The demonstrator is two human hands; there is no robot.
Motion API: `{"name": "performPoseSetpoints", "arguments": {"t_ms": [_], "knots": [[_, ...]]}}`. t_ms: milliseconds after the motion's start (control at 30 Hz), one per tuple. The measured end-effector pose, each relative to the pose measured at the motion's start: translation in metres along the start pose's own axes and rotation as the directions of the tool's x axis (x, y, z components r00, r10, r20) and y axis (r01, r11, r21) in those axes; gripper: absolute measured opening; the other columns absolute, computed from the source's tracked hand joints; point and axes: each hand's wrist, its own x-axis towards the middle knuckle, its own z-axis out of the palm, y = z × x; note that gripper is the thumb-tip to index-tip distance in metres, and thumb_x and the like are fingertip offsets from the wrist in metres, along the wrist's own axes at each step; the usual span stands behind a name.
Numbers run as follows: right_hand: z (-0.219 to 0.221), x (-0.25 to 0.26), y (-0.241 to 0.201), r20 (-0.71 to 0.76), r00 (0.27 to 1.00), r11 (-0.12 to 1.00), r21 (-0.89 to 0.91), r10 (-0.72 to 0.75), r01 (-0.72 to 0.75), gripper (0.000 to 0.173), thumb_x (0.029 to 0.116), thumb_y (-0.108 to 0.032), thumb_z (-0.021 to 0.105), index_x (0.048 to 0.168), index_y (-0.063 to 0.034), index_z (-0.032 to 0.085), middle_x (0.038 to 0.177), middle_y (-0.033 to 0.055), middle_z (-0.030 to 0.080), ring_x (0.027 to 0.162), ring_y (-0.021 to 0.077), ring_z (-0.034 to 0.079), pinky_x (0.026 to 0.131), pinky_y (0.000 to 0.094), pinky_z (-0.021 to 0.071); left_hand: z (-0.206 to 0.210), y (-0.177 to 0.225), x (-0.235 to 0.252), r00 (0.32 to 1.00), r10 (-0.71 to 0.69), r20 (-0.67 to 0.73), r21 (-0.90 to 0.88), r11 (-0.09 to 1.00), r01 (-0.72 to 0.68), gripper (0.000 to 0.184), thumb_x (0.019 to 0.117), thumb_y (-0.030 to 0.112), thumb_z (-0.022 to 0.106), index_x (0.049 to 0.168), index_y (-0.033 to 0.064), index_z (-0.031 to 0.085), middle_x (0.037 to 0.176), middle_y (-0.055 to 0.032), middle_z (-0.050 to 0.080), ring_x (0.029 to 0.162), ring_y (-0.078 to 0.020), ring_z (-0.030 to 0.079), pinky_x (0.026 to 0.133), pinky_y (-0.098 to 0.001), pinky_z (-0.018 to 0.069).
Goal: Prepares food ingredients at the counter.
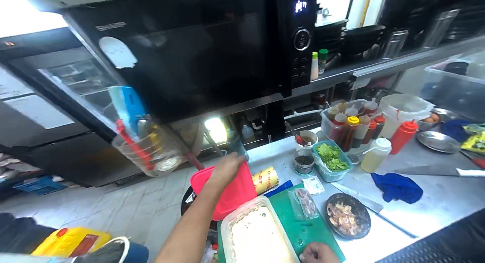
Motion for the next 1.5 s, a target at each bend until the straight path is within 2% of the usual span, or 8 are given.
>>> {"name": "performPoseSetpoints", "arguments": {"t_ms": [167, 267, 367, 667, 767, 1133, 1367, 1500], "knots": [[-0.079, 0.003, -0.002, -0.431, 0.902, 0.984, -0.165, -0.017, -0.060, 0.030, 0.0925, -0.041, 0.072, 0.109, -0.0161, 0.075, 0.091, 0.0007, 0.075, 0.084, 0.0171, 0.073, 0.082, 0.0474, 0.0616, 0.002, -0.008, 0.004, 1.000, -0.028, 0.001, -0.013, 1.000, 0.028, 0.050, 0.0958, 0.021, 0.066, 0.144, 0.0296, 0.058, 0.131, -0.0082, 0.066, 0.119, -0.0346, 0.063, 0.096, -0.0618, 0.0510], [-0.134, 0.024, 0.007, -0.408, 0.905, 0.843, -0.440, 0.118, -0.308, 0.055, 0.0846, -0.047, 0.076, 0.130, -0.0165, 0.067, 0.128, 0.0135, 0.067, 0.119, 0.0346, 0.064, 0.099, 0.0593, 0.0543, -0.006, -0.019, 0.006, 0.998, -0.010, 0.054, -0.081, 0.997, 0.014, 0.062, 0.0815, -0.001, 0.071, 0.138, 0.0240, 0.063, 0.129, -0.0101, 0.065, 0.121, -0.0358, 0.060, 0.094, -0.0601, 0.0537], [-0.147, 0.057, 0.025, -0.287, 0.914, 0.702, -0.586, 0.287, -0.405, 0.079, 0.0740, -0.044, 0.081, 0.145, -0.0191, 0.055, 0.147, 0.0273, 0.050, 0.128, 0.0526, 0.053, 0.097, 0.0716, 0.0498, 0.000, -0.028, 0.009, 1.000, 0.009, -0.004, -0.020, 1.000, -0.009, 0.063, 0.0787, -0.002, 0.074, 0.137, 0.0219, 0.064, 0.129, -0.0068, 0.065, 0.119, -0.0337, 0.060, 0.092, -0.0567, 0.0546], [-0.133, 0.088, 0.053, -0.223, 0.939, 0.664, -0.664, 0.262, -0.343, 0.049, 0.0809, -0.047, 0.076, 0.120, -0.0185, 0.073, 0.133, 0.0225, 0.064, 0.121, 0.0455, 0.062, 0.093, 0.0684, 0.0536, 0.008, 0.013, -0.042, 0.990, 0.072, -0.118, -0.027, 0.997, -0.076, 0.060, 0.0850, -0.005, 0.062, 0.138, 0.0230, 0.062, 0.128, -0.0053, 0.066, 0.119, -0.0312, 0.060, 0.098, -0.0546, 0.0515], [-0.129, 0.078, 0.049, -0.268, 0.937, 0.672, -0.654, 0.225, -0.348, 0.042, 0.0814, -0.046, 0.074, 0.115, -0.0205, 0.075, 0.131, 0.0207, 0.065, 0.116, 0.0435, 0.065, 0.088, 0.0680, 0.0554, 0.015, 0.026, -0.067, 0.984, 0.075, -0.163, -0.004, 0.997, -0.077, 0.054, 0.0888, -0.004, 0.057, 0.136, 0.0213, 0.062, 0.125, -0.0052, 0.067, 0.112, -0.0323, 0.062, 0.091, -0.0537, 0.0531], [-0.130, 0.084, 0.054, -0.282, 0.933, 0.728, -0.589, 0.223, -0.352, 0.065, 0.0755, -0.041, 0.081, 0.136, -0.0243, 0.064, 0.142, 0.0238, 0.056, 0.122, 0.0493, 0.058, 0.096, 0.0687, 0.0515, 0.020, -0.015, -0.033, 0.993, -0.092, -0.075, 0.050, 0.994, 0.096, 0.059, 0.0973, 0.010, 0.056, 0.152, 0.0325, 0.048, 0.146, 0.0023, 0.058, 0.129, -0.0239, 0.058, 0.107, -0.0573, 0.0439], [-0.153, 0.085, 0.052, -0.278, 0.937, 0.687, -0.640, 0.210, -0.344, 0.033, 0.0787, -0.035, 0.076, 0.107, -0.0173, 0.075, 0.119, 0.0148, 0.069, 0.116, 0.0362, 0.065, 0.094, 0.0607, 0.0553, 0.035, -0.015, -0.050, 0.975, -0.090, -0.205, 0.117, 0.986, 0.116, 0.069, 0.0925, 0.020, 0.065, 0.156, 0.0344, 0.043, 0.161, 0.0021, 0.043, 0.145, -0.0297, 0.044, 0.117, -0.0674, 0.0287], [-0.159, 0.079, 0.031, -0.223, 0.960, 0.754, -0.598, 0.171, -0.273, 0.047, 0.0734, -0.043, 0.079, 0.115, -0.0225, 0.072, 0.114, 0.0108, 0.071, 0.109, 0.0329, 0.068, 0.092, 0.0612, 0.0556, 0.036, -0.012, -0.083, 0.909, -0.055, -0.414, 0.039, 0.996, 0.077, 0.059, 0.0936, 0.027, 0.063, 0.152, 0.0237, 0.051, 0.161, -0.0053, 0.043, 0.150, -0.0353, 0.036, 0.118, -0.0714, 0.0231]]}}
